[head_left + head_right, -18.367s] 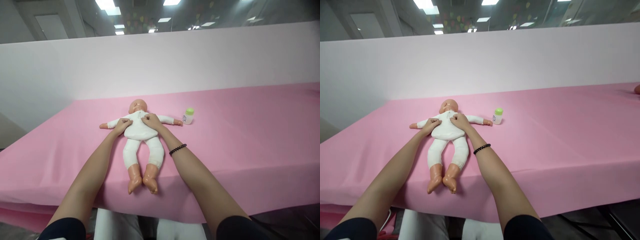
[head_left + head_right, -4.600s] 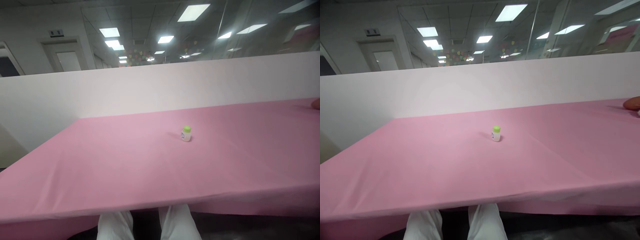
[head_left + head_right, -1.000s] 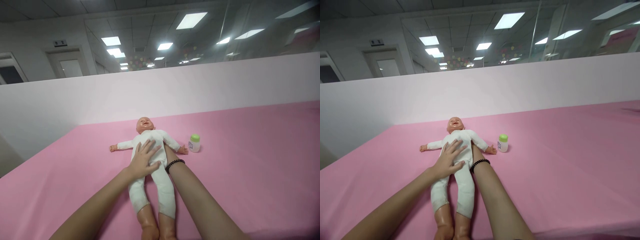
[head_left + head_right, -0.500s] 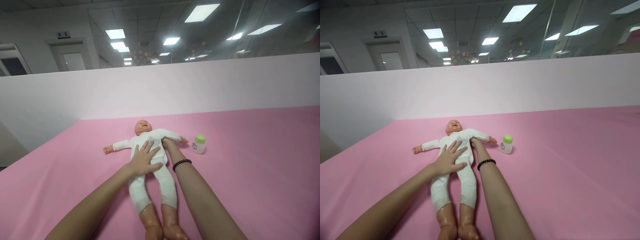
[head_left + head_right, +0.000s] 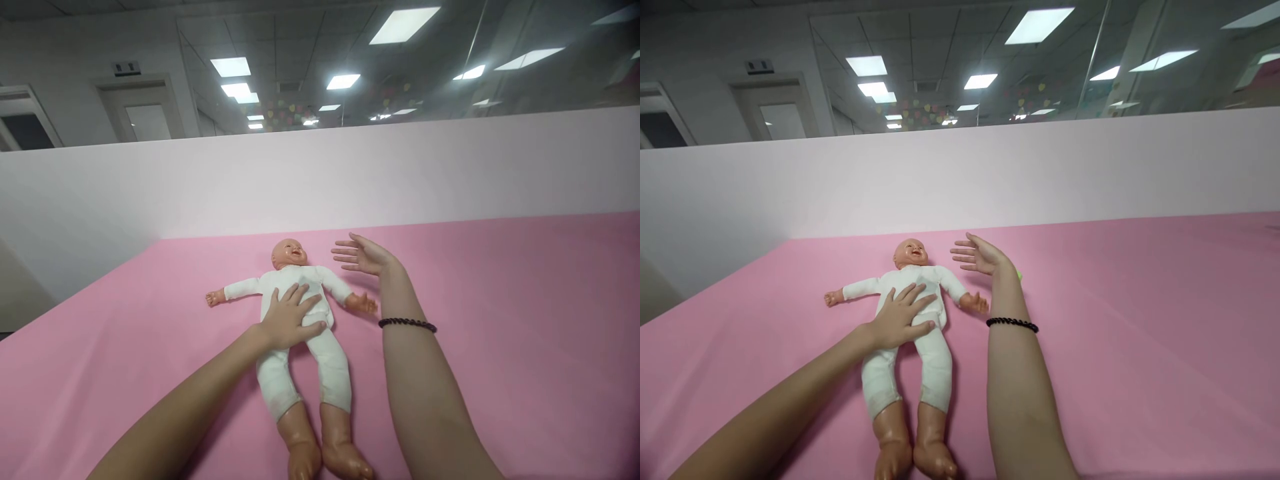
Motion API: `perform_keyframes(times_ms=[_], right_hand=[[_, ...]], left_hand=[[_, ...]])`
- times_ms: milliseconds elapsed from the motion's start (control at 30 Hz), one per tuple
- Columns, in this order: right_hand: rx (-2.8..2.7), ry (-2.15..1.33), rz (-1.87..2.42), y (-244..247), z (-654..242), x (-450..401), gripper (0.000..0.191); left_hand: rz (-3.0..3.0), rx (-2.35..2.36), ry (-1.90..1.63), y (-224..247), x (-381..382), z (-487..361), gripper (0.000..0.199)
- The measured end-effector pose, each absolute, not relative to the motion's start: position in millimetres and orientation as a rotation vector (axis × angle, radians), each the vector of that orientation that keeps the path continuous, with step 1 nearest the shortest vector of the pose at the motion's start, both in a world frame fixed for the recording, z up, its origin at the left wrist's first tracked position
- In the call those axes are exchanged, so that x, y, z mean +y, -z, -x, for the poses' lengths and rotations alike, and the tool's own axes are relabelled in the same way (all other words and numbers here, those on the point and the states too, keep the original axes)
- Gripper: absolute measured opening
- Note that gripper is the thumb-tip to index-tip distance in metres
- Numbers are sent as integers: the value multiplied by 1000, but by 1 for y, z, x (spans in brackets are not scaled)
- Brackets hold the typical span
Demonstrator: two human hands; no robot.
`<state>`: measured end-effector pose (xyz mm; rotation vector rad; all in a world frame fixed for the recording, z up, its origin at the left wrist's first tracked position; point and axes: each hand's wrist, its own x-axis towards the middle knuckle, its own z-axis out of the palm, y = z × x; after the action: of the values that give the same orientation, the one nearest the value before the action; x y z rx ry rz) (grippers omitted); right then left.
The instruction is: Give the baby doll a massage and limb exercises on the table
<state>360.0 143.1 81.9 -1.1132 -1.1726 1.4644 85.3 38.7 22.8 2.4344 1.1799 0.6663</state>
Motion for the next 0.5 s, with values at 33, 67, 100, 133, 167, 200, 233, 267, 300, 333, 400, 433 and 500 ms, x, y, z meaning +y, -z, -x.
perform_keyframes(times_ms=[33,67,100,133,167,200,233,267,300,333,400,433,500], right_hand=[[-1187,-1457,1144,-89,-364,140,43],[-1204,-1403,1192,-97,-366,137,42],[-1219,-1331,1244,-105,-365,134,41],[-1225,-1256,1289,-111,-361,132,39],[-1227,-1184,1319,-117,-355,131,38],[-1227,-1118,1331,-120,-347,131,37],[-1221,-1062,1326,-122,-336,134,35],[-1208,-1018,1304,-121,-324,138,35],[-1182,-986,1277,-118,-311,145,35],[-1141,-974,1248,-112,-297,153,36],[-1011,-986,1215,-94,-271,172,44],[-963,-1002,1201,-84,-259,182,48],[-885,-1062,1165,-62,-239,200,58]], left_hand=[[-2431,1178,-670,-23,39,-86,60],[-2434,1179,-670,-23,38,-86,60],[-2444,1186,-661,-22,38,-86,60],[-2464,1196,-636,-22,38,-86,61],[-2493,1208,-601,-21,39,-87,62],[-2520,1221,-568,-21,39,-87,63],[-2539,1229,-548,-20,39,-88,64],[-2549,1232,-545,-19,38,-88,64],[-2554,1233,-549,-18,38,-89,63],[-2555,1232,-562,-18,37,-90,63],[-2549,1226,-601,-18,36,-90,61],[-2547,1223,-615,-18,36,-91,60],[-2551,1225,-622,-18,36,-90,59]])
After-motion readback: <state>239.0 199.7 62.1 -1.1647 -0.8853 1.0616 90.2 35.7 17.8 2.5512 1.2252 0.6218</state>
